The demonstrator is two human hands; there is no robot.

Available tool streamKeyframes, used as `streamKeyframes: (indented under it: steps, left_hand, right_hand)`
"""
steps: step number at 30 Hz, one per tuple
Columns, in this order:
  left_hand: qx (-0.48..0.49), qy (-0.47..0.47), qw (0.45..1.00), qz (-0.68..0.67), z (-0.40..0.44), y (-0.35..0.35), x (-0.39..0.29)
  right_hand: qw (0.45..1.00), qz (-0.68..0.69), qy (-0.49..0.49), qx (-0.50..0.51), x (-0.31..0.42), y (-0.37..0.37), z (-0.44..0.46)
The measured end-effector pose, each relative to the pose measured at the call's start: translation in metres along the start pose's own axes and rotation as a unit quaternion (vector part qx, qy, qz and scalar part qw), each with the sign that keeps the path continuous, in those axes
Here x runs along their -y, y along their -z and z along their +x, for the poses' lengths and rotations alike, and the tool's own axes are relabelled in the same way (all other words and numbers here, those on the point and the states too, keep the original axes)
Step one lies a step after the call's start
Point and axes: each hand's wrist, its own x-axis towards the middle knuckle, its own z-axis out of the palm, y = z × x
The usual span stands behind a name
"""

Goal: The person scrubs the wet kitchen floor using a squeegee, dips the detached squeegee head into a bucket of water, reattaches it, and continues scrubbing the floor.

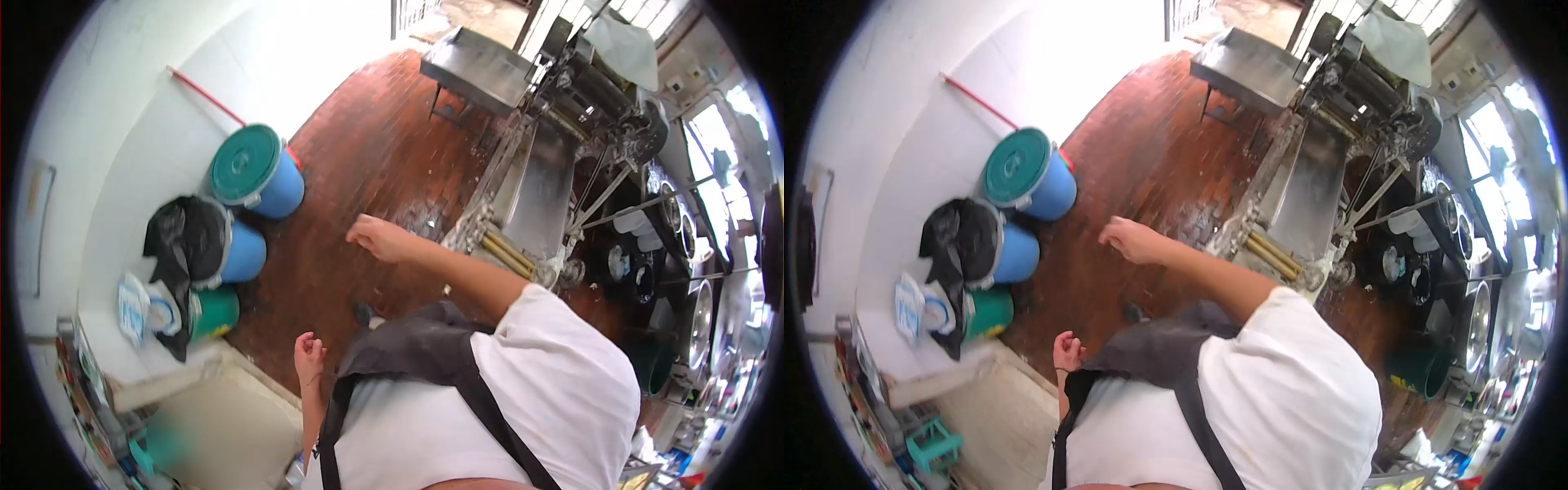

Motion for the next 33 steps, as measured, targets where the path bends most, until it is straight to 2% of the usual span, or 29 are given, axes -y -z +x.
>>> streamKeyframes:
  steps: [4, 6, 9, 12, 13, 16, 17, 19, 20, 21, 22, 23, 24, 25, 26, 28, 29, 30, 32, 33]
  left_hand:
    - [0.123, -0.054, 0.991, 0.019, 0.137, -0.027, -0.105]
    - [0.179, -0.078, 0.977, 0.087, 0.189, -0.050, -0.165]
    - [0.223, -0.229, 0.917, 0.238, 0.244, -0.101, -0.259]
    - [0.257, -0.269, 0.896, 0.240, 0.304, -0.148, -0.301]
    - [0.277, -0.254, 0.898, 0.228, 0.327, -0.158, -0.304]
    - [0.227, -0.245, 0.921, 0.203, 0.379, -0.179, -0.321]
    - [0.190, -0.207, 0.934, 0.223, 0.395, -0.177, -0.333]
    - [0.099, -0.255, 0.933, 0.233, 0.478, -0.149, -0.323]
    - [0.059, -0.239, 0.946, 0.211, 0.515, -0.129, -0.337]
    - [0.006, -0.164, 0.983, 0.079, 0.543, -0.113, -0.363]
    - [-0.028, -0.137, 0.989, 0.053, 0.586, -0.085, -0.381]
    - [-0.084, -0.113, 0.988, 0.070, 0.618, -0.061, -0.410]
    - [-0.146, -0.048, 0.986, 0.068, 0.676, -0.027, -0.424]
    - [-0.159, -0.082, 0.984, -0.006, 0.728, 0.007, -0.430]
    - [-0.194, -0.072, 0.978, -0.005, 0.787, 0.043, -0.447]
    - [-0.268, -0.053, 0.961, 0.053, 0.828, 0.067, -0.510]
    - [-0.323, -0.088, 0.938, 0.085, 0.865, 0.082, -0.525]
    - [-0.369, -0.083, 0.921, 0.100, 0.878, 0.080, -0.548]
    - [-0.289, -0.037, 0.950, 0.113, 0.915, 0.098, -0.572]
    - [-0.318, -0.064, 0.940, 0.105, 0.938, 0.099, -0.575]
  right_hand:
    - [0.994, -0.039, -0.087, -0.058, -0.039, 0.041, 0.019]
    - [0.974, -0.043, -0.192, -0.112, -0.049, 0.060, 0.024]
    - [0.947, -0.033, -0.272, -0.165, -0.076, 0.085, 0.037]
    - [0.923, -0.013, -0.330, -0.199, -0.116, 0.102, 0.069]
    - [0.929, -0.003, -0.307, -0.208, -0.135, 0.108, 0.085]
    - [0.931, -0.009, -0.294, -0.215, -0.167, 0.138, 0.134]
    - [0.921, 0.025, -0.323, -0.216, -0.174, 0.150, 0.151]
    - [0.934, -0.011, -0.285, -0.213, -0.182, 0.179, 0.187]
    - [0.940, -0.032, -0.268, -0.210, -0.183, 0.194, 0.202]
    - [0.940, -0.011, -0.261, -0.220, -0.183, 0.208, 0.217]
    - [0.937, -0.025, -0.266, -0.224, -0.185, 0.220, 0.228]
    - [0.934, -0.038, -0.272, -0.230, -0.188, 0.231, 0.238]
    - [0.928, -0.052, -0.280, -0.240, -0.191, 0.241, 0.246]
    - [0.922, -0.057, -0.289, -0.250, -0.196, 0.250, 0.253]
    - [0.914, -0.061, -0.303, -0.264, -0.200, 0.255, 0.256]
    - [0.889, -0.052, -0.344, -0.297, -0.205, 0.251, 0.254]
    - [0.875, -0.043, -0.366, -0.314, -0.206, 0.251, 0.253]
    - [0.862, -0.036, -0.384, -0.329, -0.207, 0.248, 0.253]
    - [0.833, -0.055, -0.420, -0.356, -0.216, 0.231, 0.248]
    - [0.816, -0.060, -0.445, -0.364, -0.220, 0.222, 0.245]
